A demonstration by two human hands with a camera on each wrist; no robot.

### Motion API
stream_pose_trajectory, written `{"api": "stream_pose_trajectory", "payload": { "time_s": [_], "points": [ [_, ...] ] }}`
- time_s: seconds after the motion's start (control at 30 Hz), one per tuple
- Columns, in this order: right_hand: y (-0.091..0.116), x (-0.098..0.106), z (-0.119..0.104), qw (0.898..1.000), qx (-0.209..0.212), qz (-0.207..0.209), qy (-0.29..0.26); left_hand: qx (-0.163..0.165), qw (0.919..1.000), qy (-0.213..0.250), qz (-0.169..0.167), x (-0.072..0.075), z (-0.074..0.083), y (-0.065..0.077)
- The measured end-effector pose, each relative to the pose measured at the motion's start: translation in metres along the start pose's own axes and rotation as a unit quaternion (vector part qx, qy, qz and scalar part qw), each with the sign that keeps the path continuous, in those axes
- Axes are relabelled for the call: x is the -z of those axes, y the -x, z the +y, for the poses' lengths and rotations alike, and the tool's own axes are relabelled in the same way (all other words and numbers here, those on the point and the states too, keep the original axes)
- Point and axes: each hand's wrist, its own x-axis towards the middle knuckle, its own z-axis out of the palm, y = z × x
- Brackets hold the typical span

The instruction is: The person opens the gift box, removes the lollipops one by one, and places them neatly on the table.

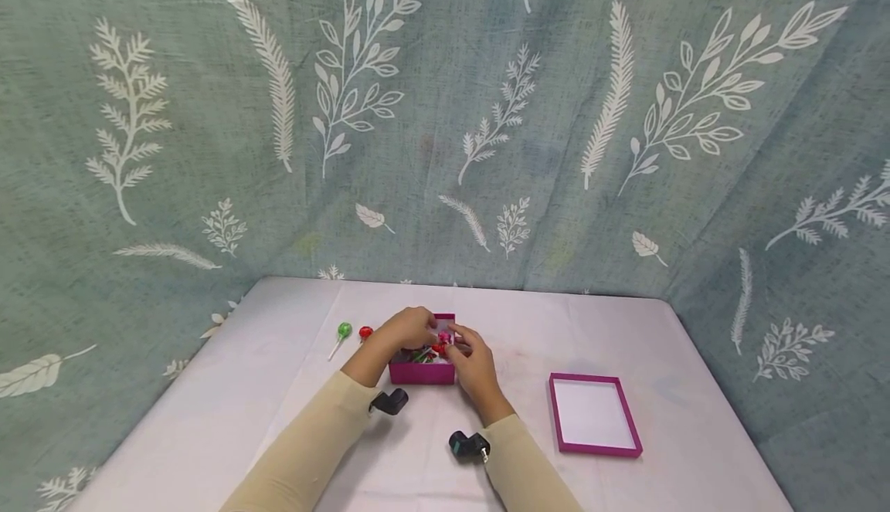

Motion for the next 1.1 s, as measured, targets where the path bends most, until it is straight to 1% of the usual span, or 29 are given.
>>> {"api": "stream_pose_trajectory", "payload": {
  "time_s": [0.13,0.27,0.37,0.63,0.77,0.9,0.97,1.1],
  "points": [
    [-0.001,0.000,0.001,1.000,0.000,0.001,0.003,0.012,0.9998,-0.016,-0.003,-0.003,0.002,-0.004],
    [-0.001,0.000,0.001,1.000,-0.001,0.002,0.007,0.012,0.9990,-0.040,-0.013,-0.006,0.004,-0.006],
    [-0.002,0.000,0.001,1.000,-0.003,0.004,0.009,0.013,0.9989,-0.041,-0.019,-0.008,0.005,-0.006],
    [0.000,0.000,0.001,1.000,-0.005,0.003,0.010,0.015,0.9996,-0.018,-0.014,-0.012,0.004,-0.007],
    [0.002,-0.001,0.001,1.000,-0.015,0.001,0.006,0.020,0.9997,-0.012,-0.006,-0.015,0.002,-0.005],
    [0.002,-0.002,0.001,1.000,-0.015,0.005,0.002,0.016,0.9999,-0.002,0.003,-0.015,0.002,-0.004],
    [0.001,-0.002,0.000,1.000,-0.013,0.006,0.000,0.012,0.9998,0.011,0.008,-0.014,0.002,-0.003],
    [0.001,-0.001,-0.002,1.000,-0.009,0.005,-0.003,-0.015,0.9981,0.050,0.031,-0.013,0.002,-0.001]
  ]
}}
